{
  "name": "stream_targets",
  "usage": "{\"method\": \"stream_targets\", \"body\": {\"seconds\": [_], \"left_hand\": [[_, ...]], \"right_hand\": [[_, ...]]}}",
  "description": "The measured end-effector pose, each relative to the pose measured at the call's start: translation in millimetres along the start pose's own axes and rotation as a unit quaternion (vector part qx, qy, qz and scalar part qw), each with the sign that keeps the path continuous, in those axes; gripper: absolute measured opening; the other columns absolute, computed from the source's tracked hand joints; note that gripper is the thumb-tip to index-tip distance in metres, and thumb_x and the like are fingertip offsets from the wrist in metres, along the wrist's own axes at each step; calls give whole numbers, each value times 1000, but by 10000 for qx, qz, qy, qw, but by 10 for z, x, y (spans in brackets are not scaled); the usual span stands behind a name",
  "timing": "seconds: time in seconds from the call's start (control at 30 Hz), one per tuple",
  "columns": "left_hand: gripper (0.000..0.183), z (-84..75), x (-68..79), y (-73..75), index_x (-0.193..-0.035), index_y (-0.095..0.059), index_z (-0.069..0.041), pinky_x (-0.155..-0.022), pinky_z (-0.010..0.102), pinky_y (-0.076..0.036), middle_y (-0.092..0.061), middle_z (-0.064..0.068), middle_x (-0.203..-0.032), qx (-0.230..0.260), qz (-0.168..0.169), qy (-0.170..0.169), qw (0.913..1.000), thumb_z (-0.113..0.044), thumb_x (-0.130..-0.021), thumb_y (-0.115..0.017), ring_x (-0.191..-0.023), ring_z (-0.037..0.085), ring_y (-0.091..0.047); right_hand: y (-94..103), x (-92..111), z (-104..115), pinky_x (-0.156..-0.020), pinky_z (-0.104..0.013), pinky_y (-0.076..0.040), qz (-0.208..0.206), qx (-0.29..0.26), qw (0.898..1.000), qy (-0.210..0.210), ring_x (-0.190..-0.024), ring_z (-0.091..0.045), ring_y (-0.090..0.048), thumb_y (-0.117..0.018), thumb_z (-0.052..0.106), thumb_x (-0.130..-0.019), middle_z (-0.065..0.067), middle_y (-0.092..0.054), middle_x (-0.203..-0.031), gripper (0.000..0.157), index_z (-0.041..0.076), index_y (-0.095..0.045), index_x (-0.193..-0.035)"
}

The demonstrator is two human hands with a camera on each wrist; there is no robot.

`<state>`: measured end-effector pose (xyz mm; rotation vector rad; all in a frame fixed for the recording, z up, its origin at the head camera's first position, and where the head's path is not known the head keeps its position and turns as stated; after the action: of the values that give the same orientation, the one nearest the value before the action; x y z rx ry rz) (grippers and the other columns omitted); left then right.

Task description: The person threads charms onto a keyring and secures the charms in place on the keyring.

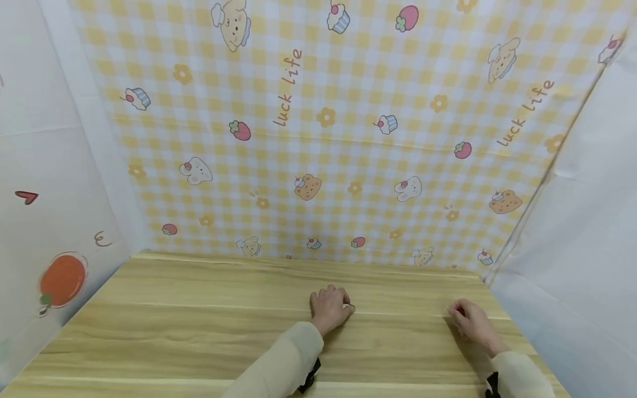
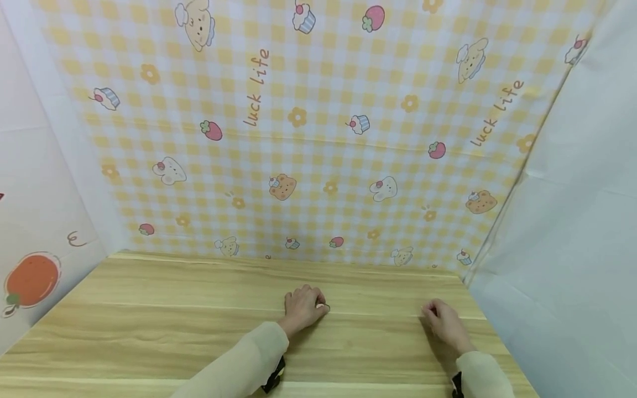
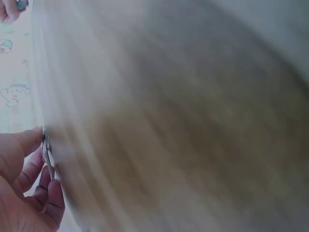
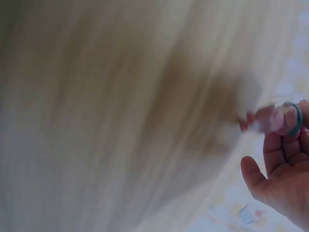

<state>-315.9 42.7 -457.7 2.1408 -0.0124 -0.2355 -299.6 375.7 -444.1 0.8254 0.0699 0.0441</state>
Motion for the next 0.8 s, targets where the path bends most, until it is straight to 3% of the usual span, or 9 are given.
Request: {"method": "stream_targets", "body": {"seconds": [0.1,0.2,0.4,0.53,0.8], "left_hand": [[12,-7,0,-8,-83,-68,-17,-76,39,-36,-59,-2,-83,7,18,29,10000,-26,-82,-76,-72,18,-48],[13,-13,-4,-15,-83,-66,-17,-78,41,-38,-61,-3,-81,28,3,6,10000,-24,-82,-76,-71,17,-50],[16,-12,18,2,-79,-63,-16,-85,48,-40,-67,-4,-75,372,-94,-156,9991,-18,-81,-79,-68,14,-55],[14,-2,49,42,-77,-67,-16,-77,42,-41,-69,-5,-73,444,-168,-276,9985,-18,-80,-80,-67,13,-57],[10,-22,120,148,-74,-72,-17,-74,40,-43,-72,-5,-73,536,-316,-527,9967,-13,-81,-78,-67,11,-61]], "right_hand": [[-73,23,143,-51,-27,-50,284,-1101,9927,-412,-54,-9,-50,-45,10,-104,-4,-51,-70,21,-10,-48,-107],[-145,35,285,-56,-25,-53,464,-1745,9834,-200,-58,-7,-54,-44,10,-104,-1,-53,-73,22,-12,-49,-104],[-316,68,574,-55,-17,-51,1302,-2669,9544,308,-59,0,-54,-41,12,-105,7,-57,-77,19,4,-53,-94],[-442,102,790,-54,-16,-50,1512,-2836,9465,302,-60,0,-54,-44,16,-105,6,-60,-82,18,4,-54,-96],[-590,171,1041,-51,-15,-47,1469,-2847,9467,323,-61,-2,-54,-48,16,-103,3,-62,-83,19,-2,-52,-98]]}}
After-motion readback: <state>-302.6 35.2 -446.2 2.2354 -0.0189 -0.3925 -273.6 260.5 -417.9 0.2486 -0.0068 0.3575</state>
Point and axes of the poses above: each hand's wrist, its own x-axis away from the middle knuckle, its own y-axis out of the back of the hand, z = x × y, the point moved 2 cm from there along -x, towards the middle knuckle
